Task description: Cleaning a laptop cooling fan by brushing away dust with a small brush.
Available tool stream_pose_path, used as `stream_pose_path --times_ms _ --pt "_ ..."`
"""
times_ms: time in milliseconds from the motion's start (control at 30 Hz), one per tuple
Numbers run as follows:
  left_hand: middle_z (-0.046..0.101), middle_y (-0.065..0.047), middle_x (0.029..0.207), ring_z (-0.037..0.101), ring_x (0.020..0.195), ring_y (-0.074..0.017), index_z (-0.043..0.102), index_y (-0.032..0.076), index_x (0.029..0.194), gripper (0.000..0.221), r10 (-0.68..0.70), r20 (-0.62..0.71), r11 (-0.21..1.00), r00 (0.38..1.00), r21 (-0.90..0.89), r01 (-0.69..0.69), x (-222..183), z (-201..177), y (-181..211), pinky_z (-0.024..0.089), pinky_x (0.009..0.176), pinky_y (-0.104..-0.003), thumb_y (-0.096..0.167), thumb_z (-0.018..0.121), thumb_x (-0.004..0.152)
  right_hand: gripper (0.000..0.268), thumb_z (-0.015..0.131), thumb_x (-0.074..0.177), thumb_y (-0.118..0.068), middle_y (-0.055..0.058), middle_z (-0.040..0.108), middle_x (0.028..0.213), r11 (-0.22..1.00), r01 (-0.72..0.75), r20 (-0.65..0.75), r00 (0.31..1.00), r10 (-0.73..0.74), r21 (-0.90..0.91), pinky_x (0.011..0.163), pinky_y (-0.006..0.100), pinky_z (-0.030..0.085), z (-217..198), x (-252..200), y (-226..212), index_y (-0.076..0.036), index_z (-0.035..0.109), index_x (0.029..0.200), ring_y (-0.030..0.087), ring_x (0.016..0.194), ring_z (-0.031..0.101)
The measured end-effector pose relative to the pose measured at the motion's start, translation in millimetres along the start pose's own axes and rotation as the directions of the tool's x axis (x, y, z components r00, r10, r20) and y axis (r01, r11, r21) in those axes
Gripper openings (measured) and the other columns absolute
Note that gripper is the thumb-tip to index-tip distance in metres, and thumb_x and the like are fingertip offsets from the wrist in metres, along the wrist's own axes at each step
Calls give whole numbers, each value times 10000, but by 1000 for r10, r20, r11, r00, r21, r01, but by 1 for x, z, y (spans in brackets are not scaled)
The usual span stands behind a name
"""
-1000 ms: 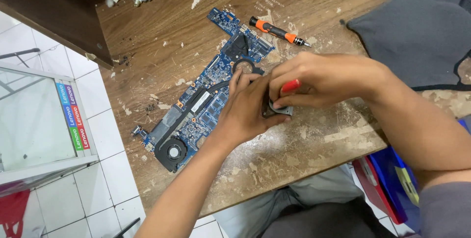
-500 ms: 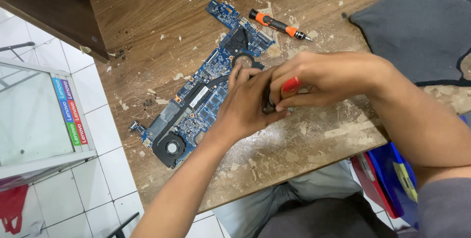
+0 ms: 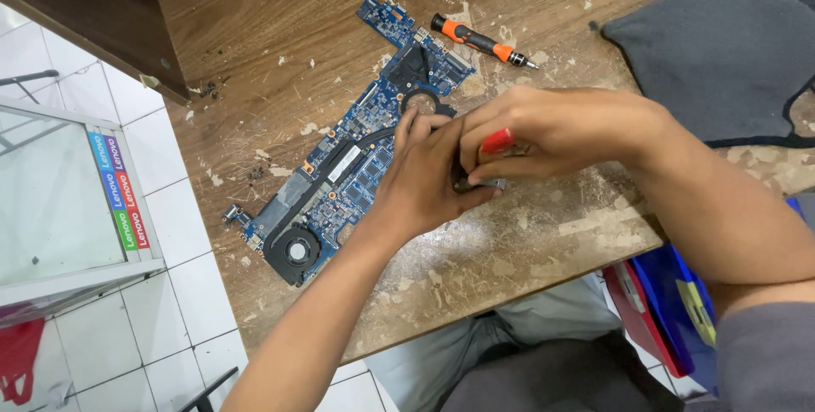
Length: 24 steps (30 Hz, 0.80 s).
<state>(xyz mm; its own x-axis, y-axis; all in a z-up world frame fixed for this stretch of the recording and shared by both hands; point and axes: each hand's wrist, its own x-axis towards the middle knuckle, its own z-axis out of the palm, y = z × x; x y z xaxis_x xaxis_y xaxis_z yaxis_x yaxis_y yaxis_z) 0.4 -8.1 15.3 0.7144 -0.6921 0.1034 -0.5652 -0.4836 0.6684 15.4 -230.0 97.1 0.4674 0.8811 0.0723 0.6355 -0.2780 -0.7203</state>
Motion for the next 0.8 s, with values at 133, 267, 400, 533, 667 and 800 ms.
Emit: stream_pose_path --times_ms 133,267,400,533,667,800 --pt "730 -98 1108 574 1242 -325 620 148 1321 739 -6 2 1000 1000 -3 6 1 -2 3 165 1306 -615 468 957 746 141 671 1062 -195 110 712 931 998 16 -61 998 -20 -61 687 401 554 -6 -6 6 -71 720 1014 309 795 722" --pt "726 -172 1264 570 1336 -335 517 58 1550 1041 22 -33 999 999 48 -20 0 7 -7 146 1328 -631 518 969 733 136 712 1030 -216 74 777 926 994 -82 -21 997 80 -77 716 394 587 -14 -12 1 -105 751 962 275 810 759" --pt "774 -38 1215 585 1284 -313 562 108 1463 875 18 -19 1000 1000 13 -17 -1 2 2 144 1326 -633 447 944 753 148 700 1032 -238 46 786 922 997 -76 55 996 75 2 714 366 576 -7 -9 0 -119 760 969 250 797 748" --pt "721 -50 1029 596 1214 -318 614 135 1092 540 4 -20 1000 1000 -6 -4 1 -2 6 166 1311 -631 434 918 761 109 698 1035 -188 60 801 1006 1000 -22 -21 1000 21 -18 728 368 598 -4 -4 3 -97 756 1025 248 854 775" --pt "733 -66 1238 576 1276 -335 568 101 1424 815 1 -3 1000 1000 27 -1 0 6 -4 148 1313 -623 447 904 767 114 702 1033 -192 59 800 984 999 -37 -4 999 37 -23 715 376 600 -7 -2 -1 -95 758 1010 253 846 781" --pt "767 -91 1146 613 1286 -344 609 103 1302 689 14 -52 999 999 -41 -16 -3 8 -7 123 1326 -676 419 920 775 58 802 927 -72 80 803 810 995 -93 -74 993 96 47 683 406 684 -6 7 -8 -78 842 885 272 754 829"
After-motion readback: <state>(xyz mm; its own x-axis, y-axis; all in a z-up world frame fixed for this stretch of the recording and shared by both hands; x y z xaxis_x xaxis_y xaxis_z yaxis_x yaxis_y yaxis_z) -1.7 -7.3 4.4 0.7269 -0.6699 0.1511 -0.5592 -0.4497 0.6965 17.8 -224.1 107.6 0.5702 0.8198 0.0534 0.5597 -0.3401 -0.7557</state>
